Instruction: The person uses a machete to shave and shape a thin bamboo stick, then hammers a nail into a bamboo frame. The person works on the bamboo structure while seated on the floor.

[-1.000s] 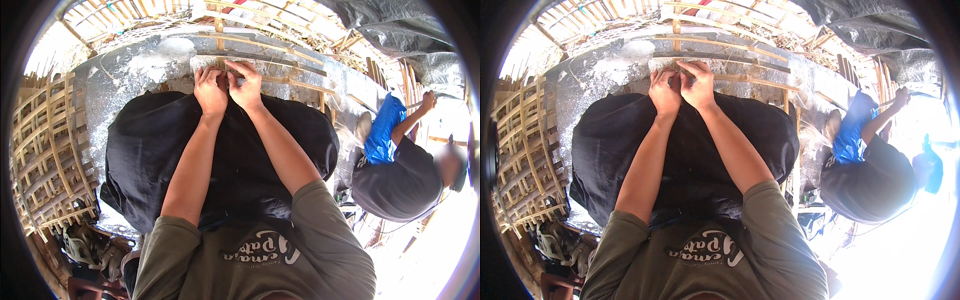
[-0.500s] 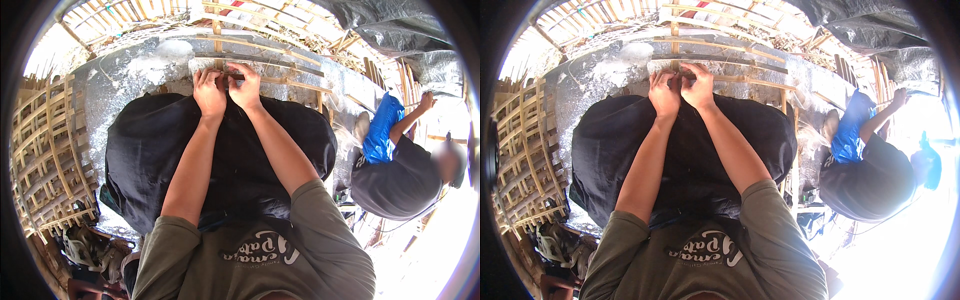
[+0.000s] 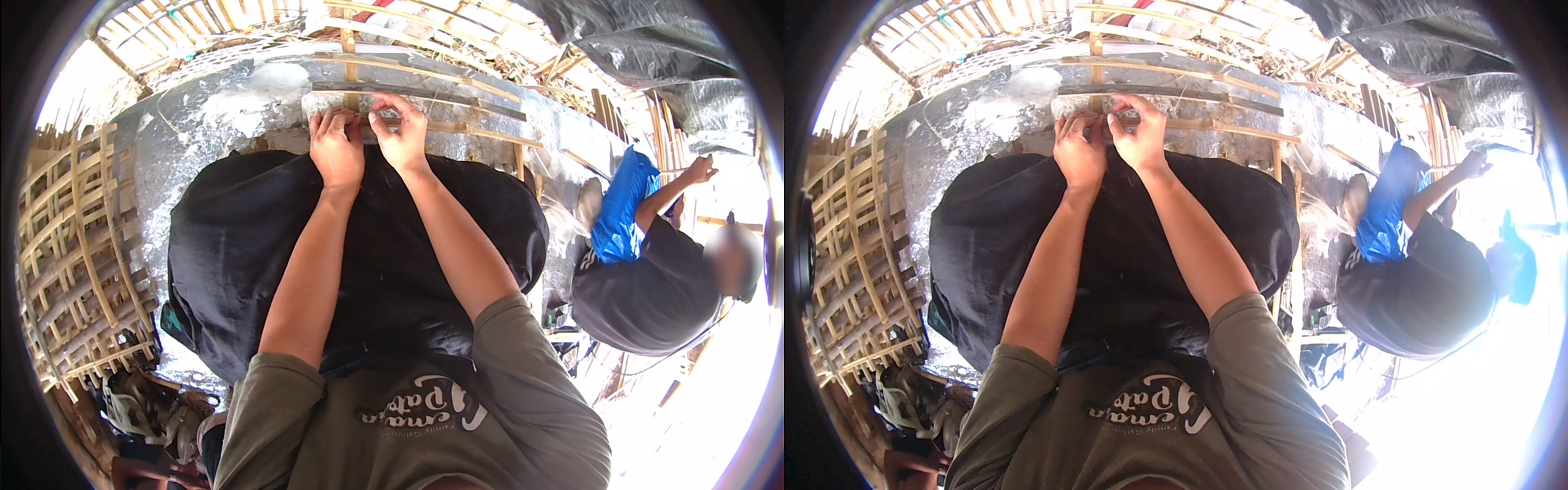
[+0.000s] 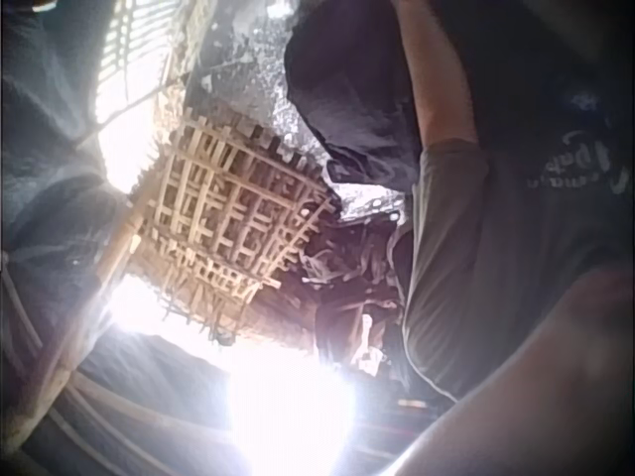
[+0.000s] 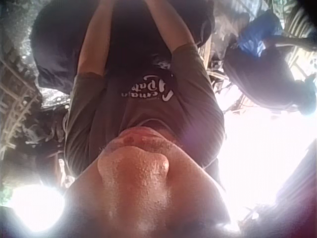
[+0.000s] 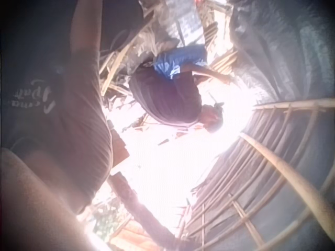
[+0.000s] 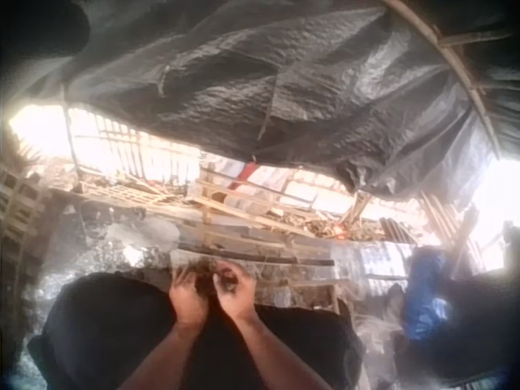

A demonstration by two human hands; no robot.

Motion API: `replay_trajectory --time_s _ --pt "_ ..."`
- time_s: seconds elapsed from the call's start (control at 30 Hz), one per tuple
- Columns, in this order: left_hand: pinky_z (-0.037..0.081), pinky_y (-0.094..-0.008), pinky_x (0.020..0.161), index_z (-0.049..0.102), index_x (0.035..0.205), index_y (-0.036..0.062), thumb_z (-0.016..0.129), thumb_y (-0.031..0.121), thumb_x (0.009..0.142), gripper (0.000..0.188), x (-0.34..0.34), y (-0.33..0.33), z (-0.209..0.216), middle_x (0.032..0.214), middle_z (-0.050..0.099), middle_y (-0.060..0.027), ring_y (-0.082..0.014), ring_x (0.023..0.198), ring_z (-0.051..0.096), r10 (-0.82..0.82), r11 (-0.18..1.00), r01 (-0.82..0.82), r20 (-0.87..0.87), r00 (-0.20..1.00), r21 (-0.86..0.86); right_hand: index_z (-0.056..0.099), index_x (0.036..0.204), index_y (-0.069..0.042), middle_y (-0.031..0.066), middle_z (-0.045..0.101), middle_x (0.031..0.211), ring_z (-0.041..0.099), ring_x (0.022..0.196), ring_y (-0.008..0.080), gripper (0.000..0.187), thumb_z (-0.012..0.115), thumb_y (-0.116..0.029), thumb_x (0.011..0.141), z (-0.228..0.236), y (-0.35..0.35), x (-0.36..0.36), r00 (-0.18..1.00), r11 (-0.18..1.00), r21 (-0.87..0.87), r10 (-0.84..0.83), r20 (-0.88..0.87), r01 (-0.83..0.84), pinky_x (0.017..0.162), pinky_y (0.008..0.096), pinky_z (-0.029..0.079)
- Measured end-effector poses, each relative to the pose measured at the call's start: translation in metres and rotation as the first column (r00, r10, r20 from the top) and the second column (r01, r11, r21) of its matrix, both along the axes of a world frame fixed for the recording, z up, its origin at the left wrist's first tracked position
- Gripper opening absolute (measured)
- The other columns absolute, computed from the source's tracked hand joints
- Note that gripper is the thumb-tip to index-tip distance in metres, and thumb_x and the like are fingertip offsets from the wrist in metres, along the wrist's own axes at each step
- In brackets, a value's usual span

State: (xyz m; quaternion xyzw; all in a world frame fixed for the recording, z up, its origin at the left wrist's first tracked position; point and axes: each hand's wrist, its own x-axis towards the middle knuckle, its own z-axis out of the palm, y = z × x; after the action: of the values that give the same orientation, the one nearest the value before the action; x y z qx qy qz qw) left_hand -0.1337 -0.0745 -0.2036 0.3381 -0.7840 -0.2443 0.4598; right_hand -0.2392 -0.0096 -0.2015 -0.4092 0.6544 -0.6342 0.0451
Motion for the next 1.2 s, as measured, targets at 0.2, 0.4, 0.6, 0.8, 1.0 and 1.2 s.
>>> replay_trajectory --time_s 0.2,0.4,0.6,0.8,1.0,1.2 --pt "0.045 -0.0499 0.107 0.07 0.086 0.0045 0.071 0.005 0.086 0.002 -0.004 0.001 0.002 0.097 0.074 -0.0101 -0.0314 0.101 0.068 -0.037 0.998 0.038 0.014 0.999 -0.051 0.074 0.108 -0.002 0.0071 0.074 0.088 0.07 0.083 0.0135 0.029 0.074 0.005 0.08 0.003 -0.002 -0.008 0.976 0.994 -0.104 0.004 0.217 0.019 0.08 0.0294 0.055" --pt "0.043 -0.0505 0.11 0.072 0.086 0.0026 0.074 0.007 0.086 0.005 -0.002 -0.003 -0.001 0.098 0.074 -0.0124 -0.032 0.101 0.07 0.001 1.0 -0.001 0.037 0.999 0.004 0.067 0.123 0.001 0.0076 0.073 0.091 0.069 0.088 0.0144 0.033 0.073 -0.005 0.091 0.073 0.014 -0.038 0.87 0.99 -0.106 0.131 0.475 -0.091 0.084 0.0299 0.057" --pt "0.043 -0.049 0.111 0.073 0.088 0.0026 0.074 0.007 0.087 0.004 -0.004 -0.004 -0.009 0.1 0.075 -0.0112 -0.0305 0.106 0.07 -0.005 0.998 0.01 0.083 0.997 -0.065 0.064 0.128 0.003 0.0099 0.071 0.095 0.069 0.093 0.0191 0.039 0.071 -0.019 0.096 0.159 0.105 -0.102 0.879 0.992 -0.09 0.125 0.461 -0.093 0.093 0.0383 0.058" --pt "0.043 -0.0495 0.111 0.072 0.085 0.0039 0.074 0.008 0.088 0.005 -0.002 -0.001 -0.003 0.101 0.076 -0.0104 -0.0295 0.106 0.071 -0.006 0.996 0.015 0.102 0.995 -0.091 0.064 0.129 0.003 0.0105 0.069 0.095 0.068 0.095 0.0182 0.039 0.065 -0.024 0.099 0.166 0.248 -0.144 0.885 0.962 0.109 -0.274 0.378 0.251 0.091 0.0386 0.057" --pt "0.044 -0.0519 0.111 0.071 0.083 0.0032 0.075 0.008 0.088 0.008 -0.003 0.0 0.0 0.104 0.076 -0.0169 -0.0348 0.102 0.072 -0.016 0.995 0.027 0.121 0.993 -0.096 0.072 0.115 -0.009 0.0115 0.076 0.101 0.074 0.088 0.0247 0.027 0.066 -0.012 0.089 0.043 0.346 -0.126 0.842 0.487 0.726 -0.485 -0.237 0.485 0.078 0.0351 0.059" --pt "0.042 -0.0525 0.113 0.07 0.085 0.0039 0.072 0.003 0.089 0.005 -0.004 0.001 0.0 0.1 0.077 -0.0121 -0.0308 0.102 0.073 -0.027 0.992 0.04 0.115 0.993 -0.116 0.071 0.113 -0.014 0.0078 0.069 0.109 0.064 0.11 0.0274 0.027 0.062 -0.025 0.09 -0.033 0.374 -0.063 0.858 0.297 0.805 -0.198 -0.475 0.514 0.09 0.0482 0.051"
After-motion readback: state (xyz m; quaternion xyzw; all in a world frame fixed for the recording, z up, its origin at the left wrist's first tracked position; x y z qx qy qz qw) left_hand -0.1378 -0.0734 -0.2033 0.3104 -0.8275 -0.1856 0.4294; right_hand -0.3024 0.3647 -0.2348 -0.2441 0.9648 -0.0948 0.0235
